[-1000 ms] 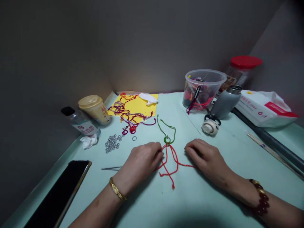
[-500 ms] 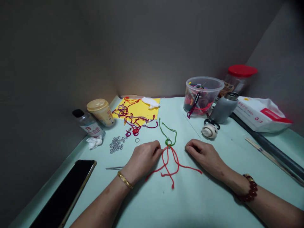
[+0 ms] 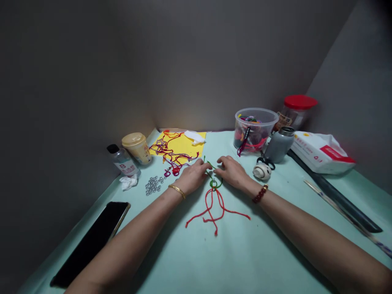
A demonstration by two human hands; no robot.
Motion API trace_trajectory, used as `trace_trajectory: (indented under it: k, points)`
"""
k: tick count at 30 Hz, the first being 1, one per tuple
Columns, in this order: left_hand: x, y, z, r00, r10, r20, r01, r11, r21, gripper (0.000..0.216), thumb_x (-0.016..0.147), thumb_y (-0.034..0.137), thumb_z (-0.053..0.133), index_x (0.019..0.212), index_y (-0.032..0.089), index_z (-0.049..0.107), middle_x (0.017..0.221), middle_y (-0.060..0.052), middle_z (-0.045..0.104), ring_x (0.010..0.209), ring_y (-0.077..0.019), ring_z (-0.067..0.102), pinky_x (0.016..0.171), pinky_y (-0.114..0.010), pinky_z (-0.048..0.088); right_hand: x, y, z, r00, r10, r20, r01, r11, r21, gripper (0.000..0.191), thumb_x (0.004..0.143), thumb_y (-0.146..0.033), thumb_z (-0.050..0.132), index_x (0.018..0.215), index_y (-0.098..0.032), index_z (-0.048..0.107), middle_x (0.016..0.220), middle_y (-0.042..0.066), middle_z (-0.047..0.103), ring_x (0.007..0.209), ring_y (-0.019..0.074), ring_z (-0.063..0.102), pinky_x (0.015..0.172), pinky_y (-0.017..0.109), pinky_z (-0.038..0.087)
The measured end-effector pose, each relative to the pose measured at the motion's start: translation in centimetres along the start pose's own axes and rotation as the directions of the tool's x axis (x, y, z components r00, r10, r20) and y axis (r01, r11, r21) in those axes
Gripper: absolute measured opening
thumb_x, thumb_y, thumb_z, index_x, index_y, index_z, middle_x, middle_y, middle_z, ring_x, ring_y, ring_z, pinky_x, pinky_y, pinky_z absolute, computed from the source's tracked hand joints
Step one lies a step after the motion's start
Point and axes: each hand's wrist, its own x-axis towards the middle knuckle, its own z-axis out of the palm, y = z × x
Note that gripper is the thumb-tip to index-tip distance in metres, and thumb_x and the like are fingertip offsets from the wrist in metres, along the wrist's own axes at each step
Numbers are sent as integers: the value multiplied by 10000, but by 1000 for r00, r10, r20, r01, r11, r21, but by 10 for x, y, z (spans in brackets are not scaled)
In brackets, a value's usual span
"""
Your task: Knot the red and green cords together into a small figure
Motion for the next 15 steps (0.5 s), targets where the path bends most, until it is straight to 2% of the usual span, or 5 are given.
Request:
trace_trajectory:
  k: [4, 6, 10, 15]
  points:
    - [7, -1, -1, 998, 10, 68, -16, 996, 84, 184, 924, 270, 471, 990, 196, 626, 1049, -74, 543, 844, -193, 598, 698, -294, 450, 8, -1, 1, 997, 23, 68, -21, 999, -26, 85, 810, -188, 576, 882, -180, 621, 870, 55, 657, 786, 172, 562, 659, 260, 339]
    - [2, -2, -2, 997, 21, 69, -27, 995, 91, 191, 929, 266, 454, 934, 175, 622, 1025, -78, 542, 813, -183, 594, 674, -289, 442, 3, 0, -1, 998, 35, 55, -34, 999, -17, 123, 827, -133, 496, 843, -180, 609, 822, 52, 657, 750, 166, 553, 652, 262, 330]
    - [-15, -6, -2, 997, 61, 54, -64, 996, 62, 179, 925, 250, 449, 920, 162, 606, 1029, -76, 550, 804, -168, 585, 672, -281, 442, -19, 5, -7, 995, 98, -32, -99, 994, -45, 255, 851, -103, 399, 1040, -160, 560, 824, 73, 659, 731, 189, 565, 624, 276, 308]
    - [-34, -8, 0, 998, 56, 41, -59, 994, 92, 191, 930, 296, 460, 917, 165, 598, 1024, -69, 557, 787, -168, 581, 646, -278, 448, -46, 8, -12, 989, 140, -56, -150, 954, -259, 306, 887, -152, 398, 1172, -147, 509, 745, 93, 673, 636, 235, 584, 563, 300, 245]
